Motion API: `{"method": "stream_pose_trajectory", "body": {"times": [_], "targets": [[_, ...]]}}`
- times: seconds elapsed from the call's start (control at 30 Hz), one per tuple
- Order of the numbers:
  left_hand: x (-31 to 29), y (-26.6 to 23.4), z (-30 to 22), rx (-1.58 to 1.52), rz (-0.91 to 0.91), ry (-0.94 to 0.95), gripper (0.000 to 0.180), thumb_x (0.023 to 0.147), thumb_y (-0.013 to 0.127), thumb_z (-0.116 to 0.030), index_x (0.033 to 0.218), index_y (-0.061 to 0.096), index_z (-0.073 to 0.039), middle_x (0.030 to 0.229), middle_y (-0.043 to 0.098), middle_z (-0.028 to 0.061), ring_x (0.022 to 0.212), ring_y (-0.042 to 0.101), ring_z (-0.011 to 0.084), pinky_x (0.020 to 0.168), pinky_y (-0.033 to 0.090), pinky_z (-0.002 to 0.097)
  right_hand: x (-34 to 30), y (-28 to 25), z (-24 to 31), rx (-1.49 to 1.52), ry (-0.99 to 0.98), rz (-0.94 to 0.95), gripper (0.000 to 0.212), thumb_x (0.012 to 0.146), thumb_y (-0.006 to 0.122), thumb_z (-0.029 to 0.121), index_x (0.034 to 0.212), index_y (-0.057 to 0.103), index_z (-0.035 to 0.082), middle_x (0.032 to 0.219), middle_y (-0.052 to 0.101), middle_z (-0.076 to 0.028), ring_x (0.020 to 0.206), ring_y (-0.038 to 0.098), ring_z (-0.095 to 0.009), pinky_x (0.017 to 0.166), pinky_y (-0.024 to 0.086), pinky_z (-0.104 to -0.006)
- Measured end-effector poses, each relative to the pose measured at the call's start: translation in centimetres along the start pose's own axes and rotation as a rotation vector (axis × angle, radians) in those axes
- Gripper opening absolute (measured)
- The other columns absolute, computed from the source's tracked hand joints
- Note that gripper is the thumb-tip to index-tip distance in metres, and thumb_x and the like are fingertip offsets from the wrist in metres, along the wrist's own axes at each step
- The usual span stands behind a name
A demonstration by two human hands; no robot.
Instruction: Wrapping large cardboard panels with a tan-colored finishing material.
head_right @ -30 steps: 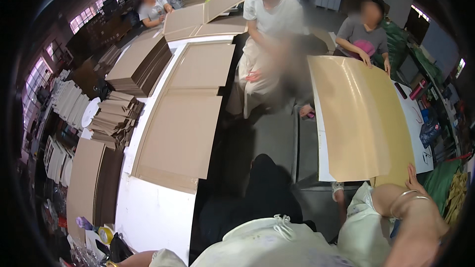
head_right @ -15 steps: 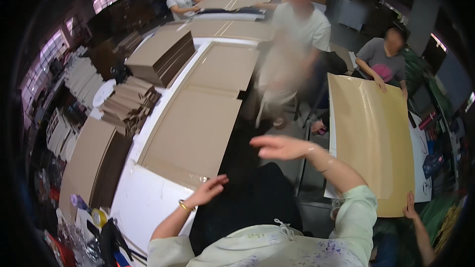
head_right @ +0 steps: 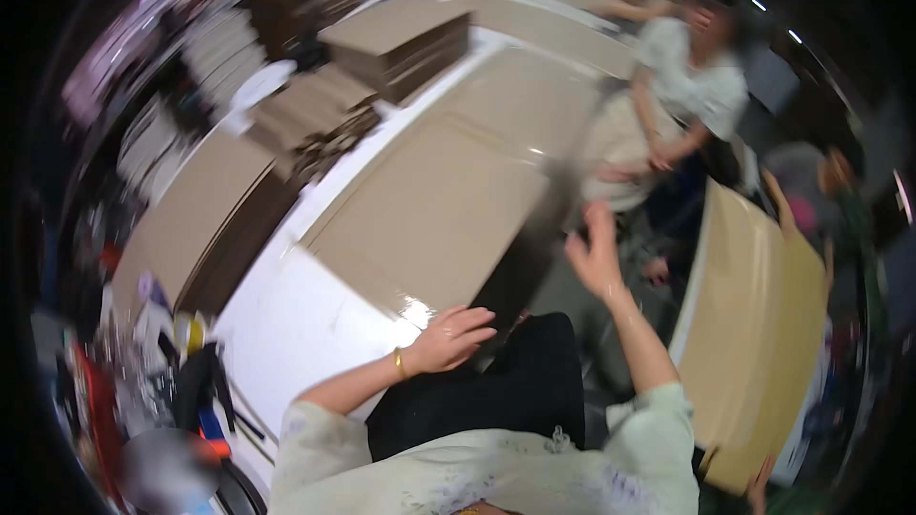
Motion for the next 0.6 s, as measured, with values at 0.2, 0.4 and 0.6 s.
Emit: {"method": "stream_pose_trajectory", "body": {"times": [0.2, 0.4, 0.6], "targets": [[-2.3, -5.0, 8.4, 0.239, 0.026, -0.076, 0.057, 0.074, 0.063, -0.008, 0.127, 0.044, -0.015, 0.134, 0.043, 0.0098, 0.125, 0.04, 0.026, 0.103, 0.031, 0.0462, -8.5, 10.5, 0.4, -0.016, 0.008, 1.274, 0.052, 0.077, 0.066, 0.043, 0.112, 0.059, 0.005, 0.106, 0.062, -0.016, 0.1, 0.059, -0.033, 0.091, 0.044, -0.0374], [-3.2, -19.3, 22.6, 0.589, -0.269, -0.434, 0.046, 0.072, 0.066, -0.006, 0.115, 0.051, -0.008, 0.119, 0.053, 0.0137, 0.109, 0.05, 0.0326, 0.092, 0.04, 0.0421, 6.4, -11.7, -12.2, 0.24, 0.153, -0.662, 0.044, 0.083, 0.059, 0.009, 0.123, 0.044, 0.0, 0.125, 0.048, -0.013, 0.107, 0.052, -0.021, 0.092, 0.041, -0.0321], [-7.9, -28.4, 32.1, 0.917, -0.375, -0.713, 0.023, 0.075, 0.065, -0.013, 0.096, 0.059, -0.007, 0.098, 0.06, 0.0092, 0.09, 0.056, 0.0283, 0.077, 0.043, 0.0398, 2.6, 3.5, -5.9, 0.079, 0.139, 0.106, 0.05, 0.076, 0.063, 0.008, 0.123, 0.046, -0.001, 0.104, 0.06, -0.016, 0.09, 0.06, -0.024, 0.084, 0.045, -0.0335]]}}
Point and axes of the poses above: each hand's wrist, its own x-axis towards the middle knuckle, its own y-axis out of the palm, z = x × y, the point moved 10 cm from there along x, towards the middle knuckle
